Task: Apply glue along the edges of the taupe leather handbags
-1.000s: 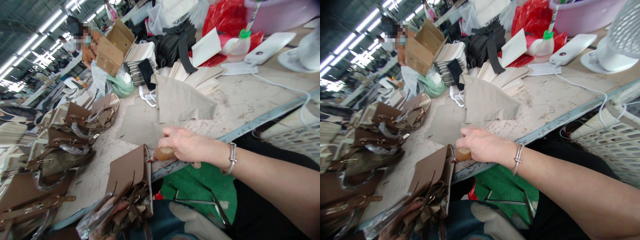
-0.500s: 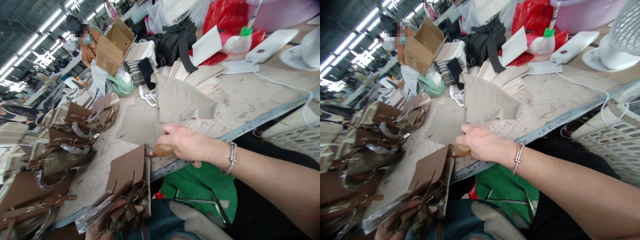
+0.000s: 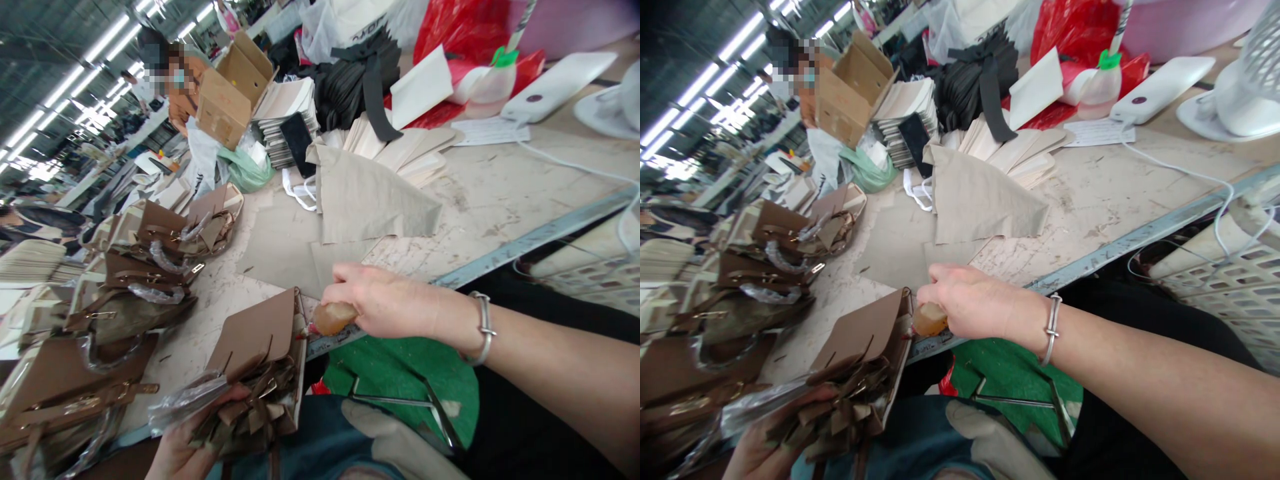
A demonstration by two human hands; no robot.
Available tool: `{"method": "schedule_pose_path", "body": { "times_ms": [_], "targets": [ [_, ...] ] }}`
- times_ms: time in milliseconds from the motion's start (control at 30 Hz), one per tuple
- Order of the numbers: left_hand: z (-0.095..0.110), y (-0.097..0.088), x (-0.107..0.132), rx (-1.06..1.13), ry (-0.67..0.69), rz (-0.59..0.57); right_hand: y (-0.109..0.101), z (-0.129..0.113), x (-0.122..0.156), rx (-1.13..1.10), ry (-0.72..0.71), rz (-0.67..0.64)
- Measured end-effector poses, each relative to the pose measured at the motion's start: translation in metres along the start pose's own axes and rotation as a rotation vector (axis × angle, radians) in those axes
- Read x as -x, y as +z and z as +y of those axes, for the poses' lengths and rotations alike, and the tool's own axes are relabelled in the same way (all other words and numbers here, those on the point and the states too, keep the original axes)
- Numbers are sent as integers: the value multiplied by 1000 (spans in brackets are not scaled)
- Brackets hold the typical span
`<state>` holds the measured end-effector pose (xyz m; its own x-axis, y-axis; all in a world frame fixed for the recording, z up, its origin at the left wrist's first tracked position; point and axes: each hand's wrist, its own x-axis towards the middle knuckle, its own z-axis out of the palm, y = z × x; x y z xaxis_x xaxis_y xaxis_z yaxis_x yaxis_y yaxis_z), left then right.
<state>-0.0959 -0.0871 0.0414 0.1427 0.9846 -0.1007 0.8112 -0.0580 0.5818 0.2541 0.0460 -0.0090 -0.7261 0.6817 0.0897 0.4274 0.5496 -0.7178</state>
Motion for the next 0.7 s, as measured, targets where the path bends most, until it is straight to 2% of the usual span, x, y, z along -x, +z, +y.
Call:
{"method": "schedule_pose_path", "body": {
  "times_ms": [167,333,533,700],
  "targets": [
    [14,-13,-20,-36,51,-92,4,9,0,40,44,2],
    [33,-26,-41,-116,181,-98,6,13,1,35,27,45],
    [40,-30,-54,-117,142,-131,6,14,-2,113,-13,105],
    [48,-32,-69,-77,199,-135,1,11,-3,116,7,145]
  ]
}}
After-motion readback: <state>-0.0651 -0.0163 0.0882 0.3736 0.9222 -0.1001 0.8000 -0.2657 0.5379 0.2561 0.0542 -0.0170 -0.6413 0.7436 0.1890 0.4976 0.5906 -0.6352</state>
